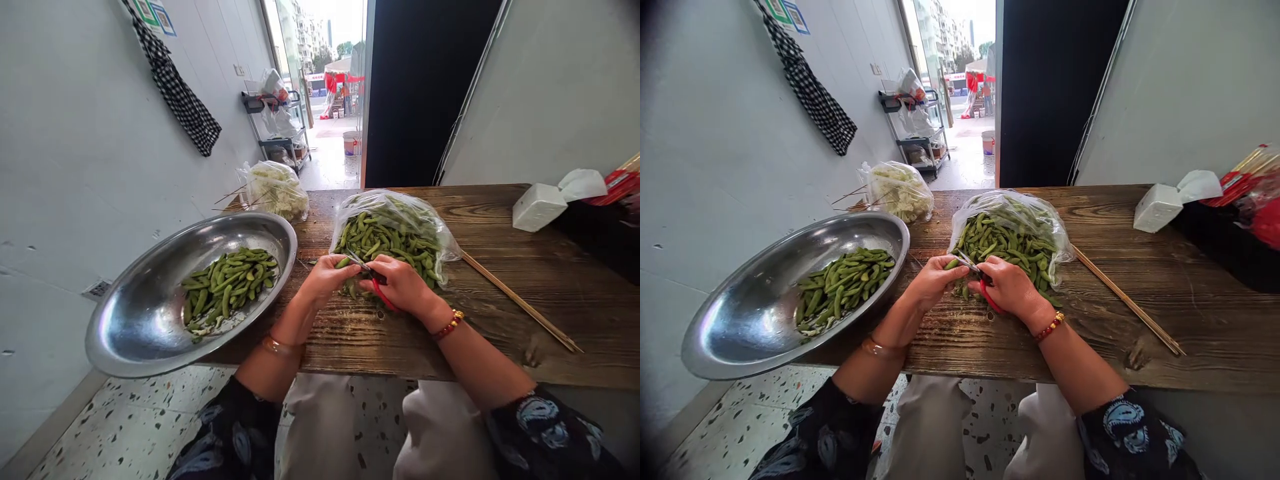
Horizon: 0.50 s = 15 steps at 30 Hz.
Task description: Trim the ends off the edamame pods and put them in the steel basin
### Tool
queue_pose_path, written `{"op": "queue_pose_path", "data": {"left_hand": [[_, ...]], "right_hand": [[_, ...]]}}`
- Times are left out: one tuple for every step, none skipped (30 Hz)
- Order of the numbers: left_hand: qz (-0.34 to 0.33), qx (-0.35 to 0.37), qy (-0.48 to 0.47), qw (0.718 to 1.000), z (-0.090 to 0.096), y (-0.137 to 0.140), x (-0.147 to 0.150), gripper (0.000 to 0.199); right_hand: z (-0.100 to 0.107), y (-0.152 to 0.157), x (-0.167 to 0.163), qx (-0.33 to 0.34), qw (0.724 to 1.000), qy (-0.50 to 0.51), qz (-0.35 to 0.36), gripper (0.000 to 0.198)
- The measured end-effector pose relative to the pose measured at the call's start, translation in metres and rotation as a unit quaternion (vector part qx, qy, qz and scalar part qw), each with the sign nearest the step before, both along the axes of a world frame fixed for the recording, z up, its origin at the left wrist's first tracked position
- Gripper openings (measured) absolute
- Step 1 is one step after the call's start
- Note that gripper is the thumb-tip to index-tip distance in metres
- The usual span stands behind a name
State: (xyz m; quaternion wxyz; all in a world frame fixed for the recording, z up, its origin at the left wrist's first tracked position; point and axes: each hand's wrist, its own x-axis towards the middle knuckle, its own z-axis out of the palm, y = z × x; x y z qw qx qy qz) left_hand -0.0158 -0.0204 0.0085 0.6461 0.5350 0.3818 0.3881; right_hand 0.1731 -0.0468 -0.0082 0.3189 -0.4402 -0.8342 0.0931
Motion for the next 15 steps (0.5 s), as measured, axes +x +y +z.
{"op": "queue_pose_path", "data": {"left_hand": [[0.000,-0.008,-0.003,1.000,-0.001,0.001,-0.001,0.032],[-0.001,-0.016,-0.006,1.000,-0.001,0.002,-0.001,0.032],[-0.003,-0.021,-0.008,1.000,0.000,0.002,-0.001,0.032],[-0.007,-0.026,-0.008,1.000,0.001,0.002,-0.001,0.032],[-0.012,-0.030,-0.008,0.999,0.002,0.002,-0.001,0.032],[-0.016,-0.032,-0.004,0.999,0.004,0.002,-0.001,0.032],[-0.018,-0.033,0.002,0.999,0.006,0.002,-0.001,0.032],[-0.014,-0.032,0.006,0.999,0.008,0.002,0.000,0.031],[-0.013,-0.030,0.011,0.999,0.009,0.002,0.000,0.031],[-0.006,-0.025,0.015,1.000,0.009,0.004,0.000,0.031],[-0.009,-0.023,0.021,0.999,0.009,0.005,0.000,0.031],[-0.005,-0.023,0.024,0.999,0.008,0.007,0.000,0.031],[-0.005,-0.025,0.027,0.999,0.007,0.009,-0.001,0.030],[-0.008,-0.024,0.029,0.999,0.006,0.010,-0.001,0.029],[-0.009,-0.023,0.030,0.999,0.005,0.012,-0.001,0.028]], "right_hand": [[0.000,0.000,0.000,0.002,1.000,-0.002,0.001,0.023],[0.000,0.000,0.000,0.003,1.000,-0.003,0.002,0.023],[0.000,0.001,0.000,0.003,1.000,-0.005,0.003,0.023],[0.000,0.001,0.000,0.002,1.000,-0.007,0.003,0.023],[0.000,0.001,0.000,0.000,1.000,-0.009,0.002,0.023],[0.001,0.001,0.000,-0.002,1.000,-0.014,0.000,0.024],[0.001,0.002,0.000,-0.004,1.000,-0.018,-0.002,0.024],[0.001,0.002,0.000,-0.004,1.000,-0.022,-0.004,0.024],[0.002,0.003,0.000,-0.004,1.000,-0.026,-0.007,0.026],[0.002,0.004,0.000,-0.004,1.000,-0.029,-0.008,0.027],[0.002,0.006,0.000,-0.004,1.000,-0.027,-0.011,0.028],[0.002,0.007,0.000,-0.004,1.000,-0.027,-0.011,0.029],[0.003,0.008,0.001,-0.004,1.000,-0.028,-0.011,0.030],[0.003,0.008,0.001,-0.004,1.000,-0.028,-0.012,0.030],[0.004,0.009,0.001,-0.004,1.000,-0.027,-0.012,0.029]]}}
